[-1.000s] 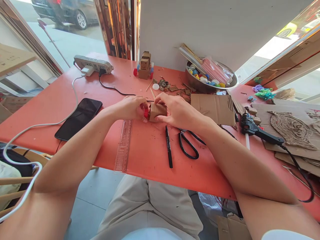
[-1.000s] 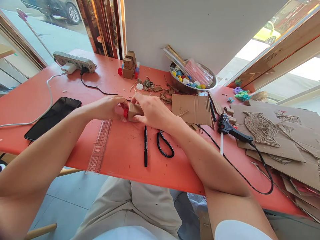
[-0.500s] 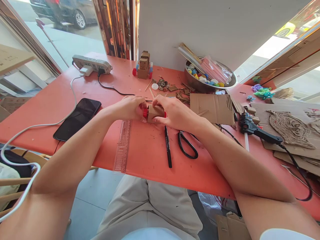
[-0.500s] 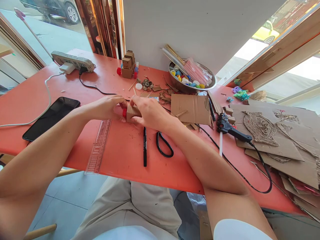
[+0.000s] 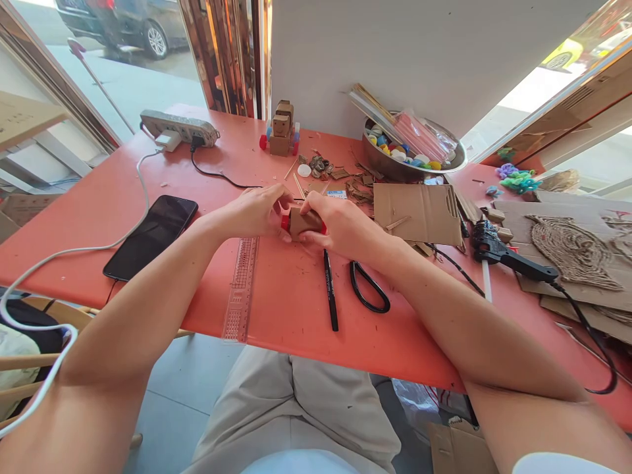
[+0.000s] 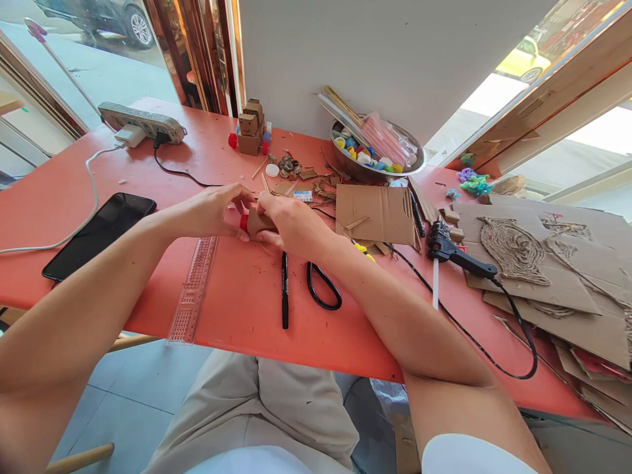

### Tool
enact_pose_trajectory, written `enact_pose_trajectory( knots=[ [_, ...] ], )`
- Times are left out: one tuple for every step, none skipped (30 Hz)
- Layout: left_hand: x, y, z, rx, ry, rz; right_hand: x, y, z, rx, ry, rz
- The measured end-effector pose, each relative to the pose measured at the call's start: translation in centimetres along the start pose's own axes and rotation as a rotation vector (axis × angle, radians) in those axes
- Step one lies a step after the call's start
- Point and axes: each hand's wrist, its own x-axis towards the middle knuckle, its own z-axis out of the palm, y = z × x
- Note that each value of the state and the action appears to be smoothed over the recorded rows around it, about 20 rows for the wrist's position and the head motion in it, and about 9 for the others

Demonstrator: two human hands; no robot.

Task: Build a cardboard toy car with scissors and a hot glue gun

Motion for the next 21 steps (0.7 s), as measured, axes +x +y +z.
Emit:
enact_pose_trajectory(
  knots=[
    [0.0, 0.0, 0.1, -0.015, 0.017, 0.025, 0.0, 0.1, 0.1, 0.011, 0.009, -0.01],
    [0.0, 0.1, 0.3, -0.025, 0.03, 0.052, 0.0, 0.1, 0.3, 0.022, 0.015, -0.02],
    [0.1, 0.3, 0.4, -0.029, 0.037, 0.074, 0.0, 0.2, 0.4, 0.032, 0.02, -0.027],
    [0.1, 0.4, 0.5, -0.029, 0.042, 0.088, 0.1, 0.3, 0.6, 0.041, 0.021, -0.032],
    [0.1, 0.6, 0.7, -0.026, 0.048, 0.094, 0.1, 0.3, 0.7, 0.046, 0.02, -0.036],
    [0.1, 0.7, 0.8, -0.022, 0.052, 0.096, 0.1, 0.3, 0.8, 0.048, 0.02, -0.041],
    [0.0, 0.9, 0.8, -0.02, 0.055, 0.096, 0.1, 0.3, 0.8, 0.046, 0.021, -0.045],
    [0.0, 1.0, 0.8, -0.019, 0.056, 0.095, 0.1, 0.3, 0.8, 0.044, 0.02, -0.048],
    [0.0, 1.1, 0.8, -0.019, 0.054, 0.093, 0.0, 0.2, 0.6, 0.042, 0.016, -0.05],
    [-0.1, 1.1, 0.8, -0.018, 0.05, 0.092, 0.0, 0.2, 0.5, 0.043, 0.007, -0.052],
    [-0.1, 1.2, 0.7, -0.018, 0.044, 0.091, -0.1, 0.2, 0.2, 0.049, -0.009, -0.055],
    [-0.1, 1.2, 0.7, -0.017, 0.041, 0.09, -0.1, 0.3, -0.1, 0.059, -0.03, -0.058],
    [-0.2, 1.2, 0.6, -0.017, 0.04, 0.089, -0.2, 0.3, -0.5, 0.071, -0.055, -0.061],
    [-0.2, 1.1, 0.5, -0.017, 0.039, 0.089, -0.2, 0.4, -0.8, 0.081, -0.076, -0.063],
    [-0.2, 1.1, 0.5, -0.018, 0.039, 0.089, -0.3, 0.5, -1.1, 0.087, -0.093, -0.063],
    [-0.2, 1.1, 0.4, -0.019, 0.037, 0.088, -0.3, 0.6, -1.4, 0.092, -0.104, -0.063],
    [-0.2, 1.0, 0.4, -0.019, 0.033, 0.087, -0.3, 0.8, -1.6, 0.095, -0.11, -0.062],
    [-0.2, 0.9, 0.4, -0.019, 0.028, 0.084, -0.3, 0.9, -1.7, 0.099, -0.111, -0.061],
    [-0.2, 0.8, 0.4, -0.019, 0.024, 0.08, -0.3, 1.0, -1.7, 0.104, -0.108, -0.058],
    [-0.1, 0.7, 0.5, -0.018, 0.024, 0.075, -0.3, 1.0, -1.7, 0.108, -0.106, -0.053],
    [-0.1, 0.6, 0.5, -0.016, 0.025, 0.07, -0.3, 1.1, -1.7, 0.11, -0.103, -0.045]
  ],
)
